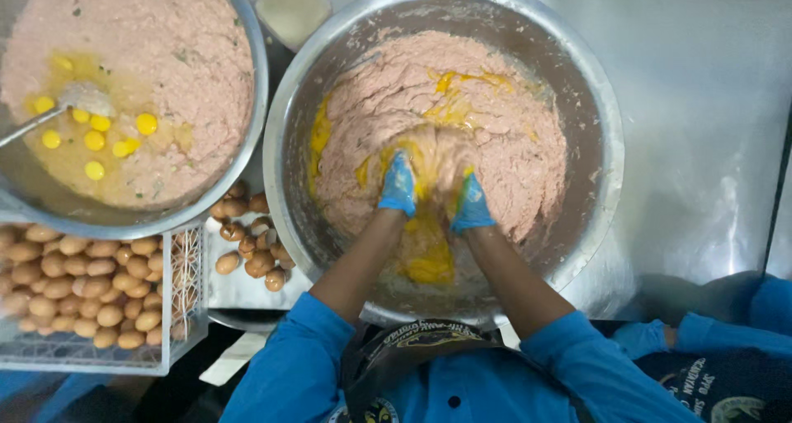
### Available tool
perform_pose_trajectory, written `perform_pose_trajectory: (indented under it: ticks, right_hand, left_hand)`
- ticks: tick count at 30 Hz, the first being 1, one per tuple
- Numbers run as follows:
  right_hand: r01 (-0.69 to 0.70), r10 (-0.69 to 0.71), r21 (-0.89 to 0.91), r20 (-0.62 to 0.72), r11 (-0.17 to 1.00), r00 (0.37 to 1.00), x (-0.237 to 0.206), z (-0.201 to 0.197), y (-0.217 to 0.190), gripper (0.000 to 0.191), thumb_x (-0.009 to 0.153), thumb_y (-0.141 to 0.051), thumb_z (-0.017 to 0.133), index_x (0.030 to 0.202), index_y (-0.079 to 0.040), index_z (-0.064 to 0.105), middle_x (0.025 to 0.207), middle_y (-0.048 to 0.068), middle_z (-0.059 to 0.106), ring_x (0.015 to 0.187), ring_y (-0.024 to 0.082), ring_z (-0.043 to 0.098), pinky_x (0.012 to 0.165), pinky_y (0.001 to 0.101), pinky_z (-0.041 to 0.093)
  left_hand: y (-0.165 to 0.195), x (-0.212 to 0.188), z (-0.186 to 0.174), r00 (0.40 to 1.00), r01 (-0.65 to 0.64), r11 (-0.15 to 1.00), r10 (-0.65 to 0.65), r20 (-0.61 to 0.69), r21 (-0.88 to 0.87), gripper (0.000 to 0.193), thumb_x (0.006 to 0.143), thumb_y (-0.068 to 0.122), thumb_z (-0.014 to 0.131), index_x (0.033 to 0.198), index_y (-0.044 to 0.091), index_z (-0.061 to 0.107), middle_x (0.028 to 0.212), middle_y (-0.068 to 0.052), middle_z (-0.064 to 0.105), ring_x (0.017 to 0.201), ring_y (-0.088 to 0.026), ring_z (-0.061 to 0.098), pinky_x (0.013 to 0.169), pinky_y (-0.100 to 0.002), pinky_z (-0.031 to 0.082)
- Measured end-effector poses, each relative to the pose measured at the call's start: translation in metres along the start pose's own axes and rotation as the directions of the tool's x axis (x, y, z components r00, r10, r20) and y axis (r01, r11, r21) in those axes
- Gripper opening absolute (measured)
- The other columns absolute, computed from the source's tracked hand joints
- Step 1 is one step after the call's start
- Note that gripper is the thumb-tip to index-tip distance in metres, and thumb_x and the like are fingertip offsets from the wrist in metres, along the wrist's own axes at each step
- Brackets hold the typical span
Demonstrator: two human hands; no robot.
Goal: The person mixes a large batch of minced meat batter in a big metal bowl by hand, kneading and folding eggs into the mixture until uniform. A coworker cracks eggs into a second bowl and stirs it with a ladle, and flour is added to the batter near the end before the person removes their gloves.
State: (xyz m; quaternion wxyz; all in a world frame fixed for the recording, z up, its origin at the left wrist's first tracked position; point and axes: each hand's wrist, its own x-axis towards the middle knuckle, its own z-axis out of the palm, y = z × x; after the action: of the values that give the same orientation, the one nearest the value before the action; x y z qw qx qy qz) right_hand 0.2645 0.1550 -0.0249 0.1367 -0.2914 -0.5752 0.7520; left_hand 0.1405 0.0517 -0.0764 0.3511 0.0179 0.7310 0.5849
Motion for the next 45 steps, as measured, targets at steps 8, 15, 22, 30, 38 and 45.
perform_pose_trajectory:
  ticks: [8,15,22,30,38,45]
  right_hand:
    - [0.404,0.258,-0.899,0.355,-0.170,0.898,0.136,-0.004,-0.054,0.036,0.093,-0.035,0.059,0.107,-0.006,0.074,0.106,0.021,0.072,0.109,0.036,0.066,0.095,0.0515,0.050]
    - [0.486,0.325,-0.874,0.460,0.004,0.826,0.209,0.004,-0.137,0.036,0.089,-0.037,0.057,0.105,-0.011,0.077,0.107,0.020,0.073,0.099,0.040,0.069,0.087,0.0515,0.054]
    - [0.168,0.450,-0.985,0.168,0.041,0.877,0.236,-0.059,-0.155,0.062,0.099,-0.062,0.055,0.113,-0.007,0.077,0.117,0.019,0.076,0.107,0.036,0.071,0.097,0.0481,0.054]
    - [-0.656,0.678,-0.281,-0.025,0.701,0.735,0.104,-0.089,-0.040,0.067,0.096,-0.066,0.056,0.121,-0.006,0.072,0.124,0.021,0.071,0.114,0.037,0.065,0.102,0.0470,0.049]
    - [0.263,0.460,-0.854,0.472,0.448,0.752,0.076,-0.035,-0.010,0.075,0.093,-0.071,0.057,0.130,-0.006,0.067,0.131,0.022,0.065,0.122,0.037,0.060,0.107,0.0460,0.045]
    - [0.074,0.386,-0.986,0.127,0.149,0.914,0.063,-0.135,-0.047,0.080,0.090,-0.071,0.057,0.139,-0.008,0.062,0.138,0.021,0.062,0.128,0.035,0.058,0.108,0.0466,0.045]
  left_hand:
    - [0.111,0.080,-0.001,0.804,-0.533,0.077,0.358,0.475,0.843,0.065,0.092,0.044,0.056,0.143,0.003,0.053,0.136,-0.023,0.060,0.123,-0.038,0.061,0.108,-0.051,0.046]
    - [0.209,0.105,-0.008,0.879,-0.476,0.100,0.082,0.470,0.874,0.048,0.099,0.052,0.049,0.126,0.019,0.071,0.136,-0.015,0.065,0.122,-0.034,0.064,0.104,-0.053,0.049]
    - [0.200,0.162,-0.093,0.959,-0.025,0.208,-0.270,0.082,0.978,0.072,0.095,0.067,0.042,0.140,0.013,0.058,0.150,-0.014,0.050,0.135,-0.037,0.050,0.108,-0.054,0.042]
    - [0.044,0.084,-0.135,0.863,0.317,0.692,-0.494,0.106,0.649,0.085,0.090,0.077,0.042,0.145,0.013,0.052,0.153,-0.014,0.044,0.141,-0.035,0.042,0.113,-0.057,0.032]
    - [0.063,0.020,-0.052,0.900,-0.401,0.183,-0.105,0.424,0.897,0.097,0.083,0.084,0.048,0.147,0.011,0.050,0.155,-0.014,0.044,0.144,-0.034,0.040,0.115,-0.060,0.029]
    - [0.071,0.014,-0.145,0.914,-0.146,0.129,-0.361,0.184,0.981,0.101,0.081,0.086,0.048,0.148,0.010,0.049,0.155,-0.016,0.043,0.145,-0.034,0.039,0.116,-0.059,0.028]
